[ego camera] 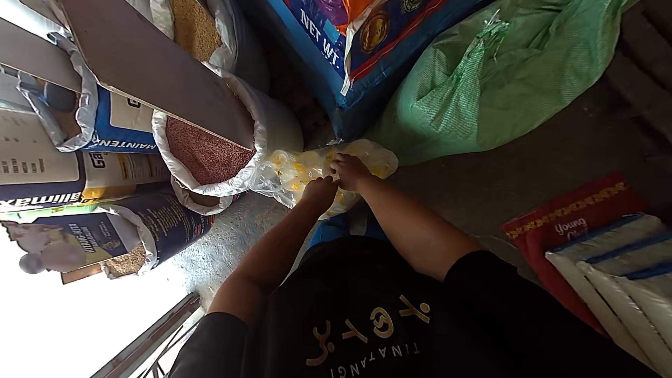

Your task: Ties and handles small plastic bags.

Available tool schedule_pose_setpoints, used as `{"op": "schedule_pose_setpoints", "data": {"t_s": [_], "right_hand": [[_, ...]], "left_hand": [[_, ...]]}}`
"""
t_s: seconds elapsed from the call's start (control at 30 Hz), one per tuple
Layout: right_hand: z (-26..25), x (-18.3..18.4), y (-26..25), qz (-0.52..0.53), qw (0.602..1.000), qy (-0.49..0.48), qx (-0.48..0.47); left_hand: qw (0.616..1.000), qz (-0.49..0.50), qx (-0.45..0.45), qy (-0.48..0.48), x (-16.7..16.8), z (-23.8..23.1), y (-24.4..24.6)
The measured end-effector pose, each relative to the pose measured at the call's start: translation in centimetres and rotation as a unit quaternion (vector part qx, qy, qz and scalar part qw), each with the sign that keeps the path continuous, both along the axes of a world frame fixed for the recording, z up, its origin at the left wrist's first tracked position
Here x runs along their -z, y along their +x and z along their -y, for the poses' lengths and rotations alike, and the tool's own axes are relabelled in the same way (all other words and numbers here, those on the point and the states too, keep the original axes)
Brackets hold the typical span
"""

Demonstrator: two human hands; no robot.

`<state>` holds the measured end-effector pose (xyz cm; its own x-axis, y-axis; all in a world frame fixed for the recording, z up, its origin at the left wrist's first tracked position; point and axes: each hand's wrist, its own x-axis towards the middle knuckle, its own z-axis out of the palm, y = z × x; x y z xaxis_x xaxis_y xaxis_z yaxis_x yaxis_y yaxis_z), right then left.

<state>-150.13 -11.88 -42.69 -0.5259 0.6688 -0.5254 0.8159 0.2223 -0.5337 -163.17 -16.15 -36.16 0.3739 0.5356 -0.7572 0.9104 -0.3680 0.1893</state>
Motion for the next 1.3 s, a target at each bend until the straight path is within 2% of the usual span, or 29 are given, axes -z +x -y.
{"op": "schedule_pose_setpoints", "data": {"t_s": [0.07,0.13,0.23,0.3,0.37,0.43,0.47,0.5,0.53,0.57,0.63,0.7,0.77,0.97,1.07,1.3], "right_hand": [[0.1,0.0,0.0,-0.008,1.000,0.018,0.016],[-0.1,-0.2,0.2,0.004,1.000,0.007,0.019],[-0.2,-0.4,0.1,0.011,1.000,-0.010,0.022],[0.0,-0.4,0.0,0.004,1.000,-0.011,0.028],[-0.4,-0.1,0.3,-0.005,0.999,-0.007,0.032],[-0.8,0.4,1.0,-0.021,0.999,0.001,0.035],[-0.9,0.5,1.4,-0.030,0.999,0.005,0.037],[-1.1,0.7,1.7,-0.038,0.999,0.004,0.036],[-1.3,0.9,1.9,-0.043,0.999,0.005,0.030],[-1.5,1.1,2.0,-0.044,0.999,0.009,0.019],[-1.7,0.9,1.8,-0.033,0.999,0.012,-0.006],[-1.7,-0.3,1.4,0.006,1.000,-0.005,-0.013],[-1.5,-0.9,1.3,0.031,0.999,-0.004,-0.010],[-0.2,0.5,1.0,0.047,0.998,0.035,0.020],[0.2,0.6,1.0,0.047,0.997,0.039,0.036],[0.8,0.7,0.2,0.055,0.998,0.024,0.028]], "left_hand": [[0.999,0.004,0.048,-0.006,-0.3,-0.9,-0.1],[0.994,0.047,0.095,-0.027,-0.5,-1.8,-1.2],[0.985,0.093,0.125,-0.072,-0.3,-3.2,-3.2],[0.985,0.136,0.073,-0.080,-0.1,-3.7,-4.6],[0.970,0.240,-0.040,-0.010,0.6,-2.5,-6.2],[0.910,0.361,-0.152,0.132,1.8,0.3,-6.7],[0.880,0.397,-0.180,0.189,2.4,1.5,-6.3],[0.871,0.404,-0.185,0.210,2.7,2.4,-5.7],[0.882,0.390,-0.173,0.199,2.8,3.1,-5.0],[0.911,0.349,-0.149,0.164,2.7,3.5,-4.2],[0.974,0.197,-0.084,0.074,2.2,3.2,-2.5],[0.994,0.088,-0.053,0.035,1.8,2.4,-1.3],[0.996,0.054,-0.043,0.050,1.5,1.7,-0.9],[0.998,0.041,0.046,0.018,0.4,-1.1,-0.4],[0.988,0.073,0.130,0.026,0.6,-1.6,-1.0],[0.971,0.147,0.191,-0.011,0.6,-2.2,-3.9]]}}
